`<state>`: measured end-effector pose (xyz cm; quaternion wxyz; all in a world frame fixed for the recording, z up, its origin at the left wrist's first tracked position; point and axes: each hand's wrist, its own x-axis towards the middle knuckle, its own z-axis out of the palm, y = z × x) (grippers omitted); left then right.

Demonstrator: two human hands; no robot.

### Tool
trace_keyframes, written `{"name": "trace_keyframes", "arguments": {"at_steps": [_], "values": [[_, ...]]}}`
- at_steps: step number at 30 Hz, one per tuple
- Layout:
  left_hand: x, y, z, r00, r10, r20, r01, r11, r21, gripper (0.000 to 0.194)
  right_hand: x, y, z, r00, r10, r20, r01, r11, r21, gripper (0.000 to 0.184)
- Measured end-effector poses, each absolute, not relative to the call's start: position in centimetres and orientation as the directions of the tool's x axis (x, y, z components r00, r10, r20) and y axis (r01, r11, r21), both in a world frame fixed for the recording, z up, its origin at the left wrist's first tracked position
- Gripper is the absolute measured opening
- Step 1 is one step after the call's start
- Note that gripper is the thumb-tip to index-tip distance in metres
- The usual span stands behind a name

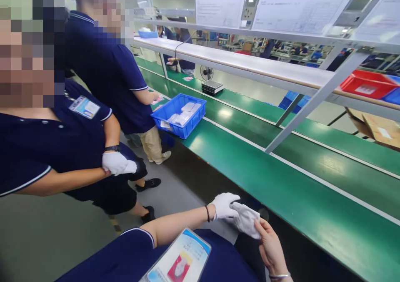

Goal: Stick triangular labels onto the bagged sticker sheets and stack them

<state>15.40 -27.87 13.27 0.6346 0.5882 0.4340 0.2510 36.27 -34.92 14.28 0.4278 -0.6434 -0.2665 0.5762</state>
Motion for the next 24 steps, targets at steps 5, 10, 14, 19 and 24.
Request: {"name": "trace_keyframes", "arguments": {"at_steps": [5,10,14,19,24], "values": [[15.4,-30.9,12.4,0.412,0.884,-0.222,0.347,0.073,0.935,0.031,33.6,-32.6,11.2,0.183,0.901,-0.394,0.026,-0.405,-0.914,0.053],[18.3,-32.2,10.2,0.168,0.910,-0.379,-0.063,0.394,0.917,0.045,31.3,-29.9,10.5,-0.109,0.964,-0.243,0.158,-0.224,-0.962,0.051],[20.8,-31.0,9.5,0.082,0.912,-0.402,-0.117,0.410,0.905,0.052,32.9,-28.5,10.3,-0.236,0.954,-0.182,0.173,-0.143,-0.975,0.045],[24.1,-30.0,10.2,0.069,0.901,-0.428,-0.108,0.433,0.895,0.051,37.0,-27.6,10.0,-0.249,0.955,-0.162,0.160,-0.124,-0.979,0.038],[24.5,-29.9,12.5,0.075,0.896,-0.438,-0.028,0.441,0.897,0.039,39.0,-26.3,10.4,-0.449,0.867,-0.218,0.092,-0.198,-0.976,0.034]]}}
